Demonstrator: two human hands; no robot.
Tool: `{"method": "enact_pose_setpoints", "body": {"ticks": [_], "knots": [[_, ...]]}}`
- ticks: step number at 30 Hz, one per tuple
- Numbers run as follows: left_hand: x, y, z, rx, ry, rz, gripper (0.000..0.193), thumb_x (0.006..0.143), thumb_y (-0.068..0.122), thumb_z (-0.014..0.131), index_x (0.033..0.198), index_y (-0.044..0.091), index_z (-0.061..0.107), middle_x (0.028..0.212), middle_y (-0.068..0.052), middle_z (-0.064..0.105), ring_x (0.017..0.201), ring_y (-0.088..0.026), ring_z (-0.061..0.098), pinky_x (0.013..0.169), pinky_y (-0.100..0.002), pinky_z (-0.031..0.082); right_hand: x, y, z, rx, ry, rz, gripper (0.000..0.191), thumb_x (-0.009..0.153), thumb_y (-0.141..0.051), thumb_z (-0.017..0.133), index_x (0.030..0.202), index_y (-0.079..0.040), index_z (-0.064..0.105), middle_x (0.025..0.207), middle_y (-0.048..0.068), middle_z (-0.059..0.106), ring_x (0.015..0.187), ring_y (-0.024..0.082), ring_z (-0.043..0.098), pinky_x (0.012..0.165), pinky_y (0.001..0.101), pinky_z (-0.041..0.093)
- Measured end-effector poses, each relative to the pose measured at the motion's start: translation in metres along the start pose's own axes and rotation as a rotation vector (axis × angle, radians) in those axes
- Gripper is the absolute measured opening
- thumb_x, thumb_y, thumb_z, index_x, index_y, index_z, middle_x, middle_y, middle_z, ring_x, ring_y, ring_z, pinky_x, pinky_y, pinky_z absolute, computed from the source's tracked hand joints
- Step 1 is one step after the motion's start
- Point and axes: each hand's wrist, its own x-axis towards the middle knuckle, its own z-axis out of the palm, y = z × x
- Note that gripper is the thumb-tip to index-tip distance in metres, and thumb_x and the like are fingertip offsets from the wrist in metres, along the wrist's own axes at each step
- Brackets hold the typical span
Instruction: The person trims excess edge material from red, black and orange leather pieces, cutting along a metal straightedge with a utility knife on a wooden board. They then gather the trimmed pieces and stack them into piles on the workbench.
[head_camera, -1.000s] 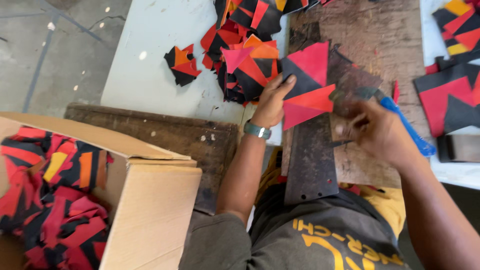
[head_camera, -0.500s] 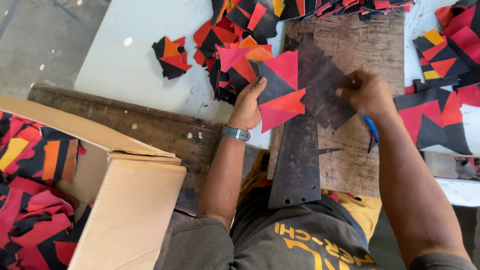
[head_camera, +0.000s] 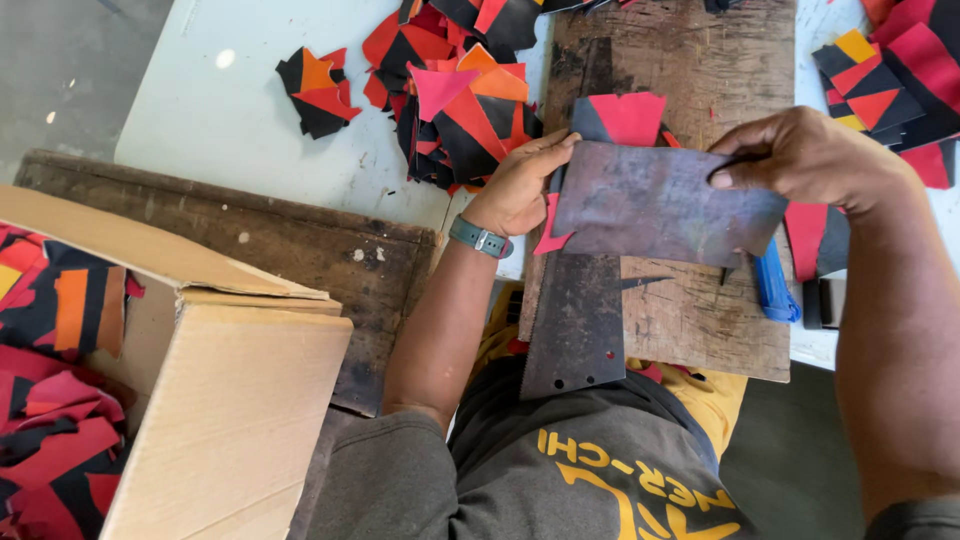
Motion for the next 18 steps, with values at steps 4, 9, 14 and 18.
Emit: {"method": "enact_pose_setpoints", "body": {"ticks": [4, 9, 14, 18], "knots": [[-0.004, -0.002, 0.003, 0.036, 0.008, -0.001, 0.03, 0.105, 0.019, 0.063, 0.129, 0.001, 0.064, 0.127, -0.007, 0.067, 0.116, -0.018, 0.066, 0.102, -0.037, 0.055, -0.003, 0.002, -0.001, -0.003, 0.051, 0.024, 0.042, 0.081, -0.032, 0.081, 0.12, -0.017, 0.079, 0.104, 0.009, 0.082, 0.097, 0.023, 0.074, 0.09, 0.0393, 0.055], [-0.001, -0.012, 0.001, 0.005, -0.022, 0.006, 0.029, 0.107, 0.02, 0.064, 0.129, 0.002, 0.065, 0.125, -0.003, 0.067, 0.118, -0.016, 0.062, 0.104, -0.036, 0.052, 0.001, 0.018, 0.001, -0.006, 0.033, 0.006, 0.038, 0.083, -0.027, 0.084, 0.118, -0.013, 0.079, 0.099, 0.011, 0.08, 0.093, 0.024, 0.072, 0.086, 0.0385, 0.054], [0.002, -0.012, -0.013, -0.073, 0.053, 0.203, 0.03, 0.104, 0.021, 0.065, 0.131, 0.008, 0.065, 0.126, 0.001, 0.067, 0.121, -0.012, 0.06, 0.11, -0.034, 0.046, -0.035, 0.042, 0.01, 0.842, 0.363, -0.273, 0.027, 0.097, -0.017, 0.078, 0.117, -0.004, 0.067, 0.107, 0.008, 0.073, 0.1, 0.018, 0.067, 0.091, 0.038, 0.054], [0.004, -0.027, -0.002, -0.305, -0.053, 0.292, 0.012, 0.116, 0.018, 0.062, 0.123, 0.009, 0.057, 0.118, 0.007, 0.062, 0.117, -0.008, 0.056, 0.112, -0.033, 0.043, -0.044, 0.026, 0.067, 1.56, 0.42, -0.421, 0.026, 0.089, -0.006, 0.078, 0.112, -0.005, 0.066, 0.102, 0.002, 0.067, 0.095, 0.015, 0.065, 0.097, 0.0353, 0.057]]}}
